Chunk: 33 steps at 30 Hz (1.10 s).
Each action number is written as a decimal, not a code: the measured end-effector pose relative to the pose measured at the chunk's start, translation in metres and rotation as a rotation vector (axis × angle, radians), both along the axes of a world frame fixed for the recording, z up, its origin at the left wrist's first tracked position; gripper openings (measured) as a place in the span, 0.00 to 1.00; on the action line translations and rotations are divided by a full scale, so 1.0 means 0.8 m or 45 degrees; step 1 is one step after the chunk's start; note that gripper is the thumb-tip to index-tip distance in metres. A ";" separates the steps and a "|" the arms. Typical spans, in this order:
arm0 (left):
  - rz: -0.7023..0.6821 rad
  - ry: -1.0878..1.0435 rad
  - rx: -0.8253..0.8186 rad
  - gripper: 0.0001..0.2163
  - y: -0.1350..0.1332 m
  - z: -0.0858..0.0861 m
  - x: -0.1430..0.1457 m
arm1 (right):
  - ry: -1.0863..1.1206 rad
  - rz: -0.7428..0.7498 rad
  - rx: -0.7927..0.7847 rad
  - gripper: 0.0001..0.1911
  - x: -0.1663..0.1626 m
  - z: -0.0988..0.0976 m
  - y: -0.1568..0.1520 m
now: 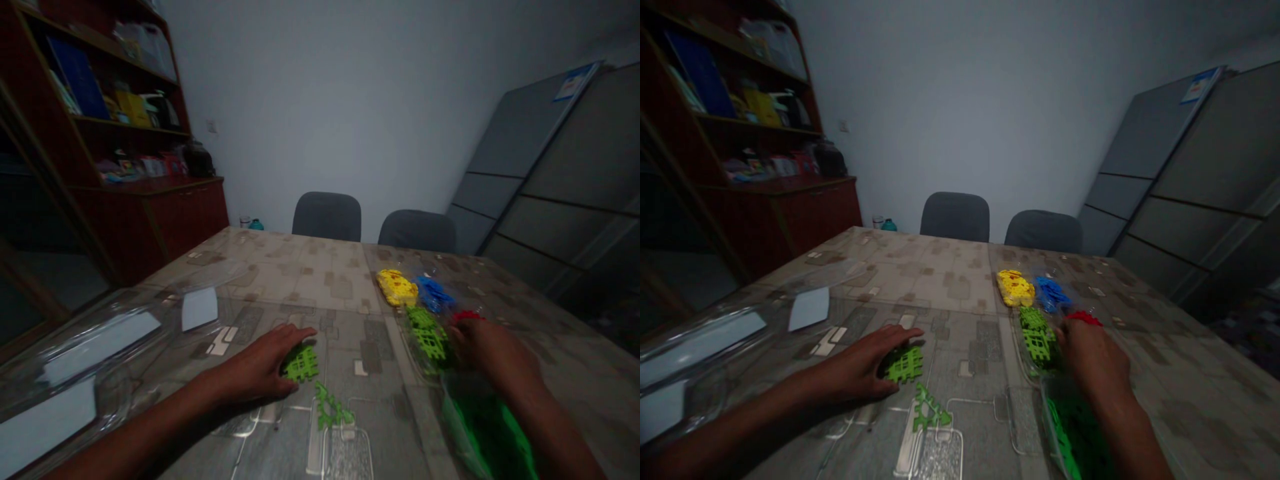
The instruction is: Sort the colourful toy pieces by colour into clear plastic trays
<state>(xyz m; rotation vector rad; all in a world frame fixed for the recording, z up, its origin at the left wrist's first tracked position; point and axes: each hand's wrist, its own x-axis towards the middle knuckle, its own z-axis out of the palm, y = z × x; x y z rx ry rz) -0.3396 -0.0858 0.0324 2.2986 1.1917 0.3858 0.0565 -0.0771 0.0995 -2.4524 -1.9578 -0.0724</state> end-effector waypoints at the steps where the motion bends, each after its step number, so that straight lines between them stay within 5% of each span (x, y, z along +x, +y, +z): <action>1: 0.008 -0.003 -0.007 0.40 0.000 0.000 0.000 | 0.012 0.017 0.007 0.15 -0.001 0.004 -0.001; 4: 0.044 -0.050 -0.039 0.43 -0.002 0.004 0.005 | 0.188 0.164 0.063 0.13 -0.022 0.011 -0.007; 9: 0.056 -0.205 0.012 0.45 -0.013 0.017 0.023 | 0.929 0.583 -0.008 0.16 -0.114 -0.006 -0.040; 16: -0.208 -0.307 0.224 0.46 -0.035 0.018 0.038 | 1.303 0.658 -0.133 0.13 -0.194 -0.040 -0.068; 20: -0.189 -0.332 0.269 0.45 -0.035 0.015 0.035 | 0.997 0.654 0.052 0.15 -0.167 -0.023 -0.058; 24: -0.180 -0.247 0.065 0.27 -0.039 0.024 0.032 | 0.330 0.370 0.246 0.17 -0.100 0.011 -0.027; 27: -0.273 -0.149 -0.077 0.26 -0.048 0.031 0.036 | -0.055 0.149 0.248 0.17 -0.049 0.027 0.003; 33: -0.334 -0.035 -0.130 0.28 -0.056 0.034 0.051 | -0.187 0.027 0.119 0.15 -0.010 0.014 0.043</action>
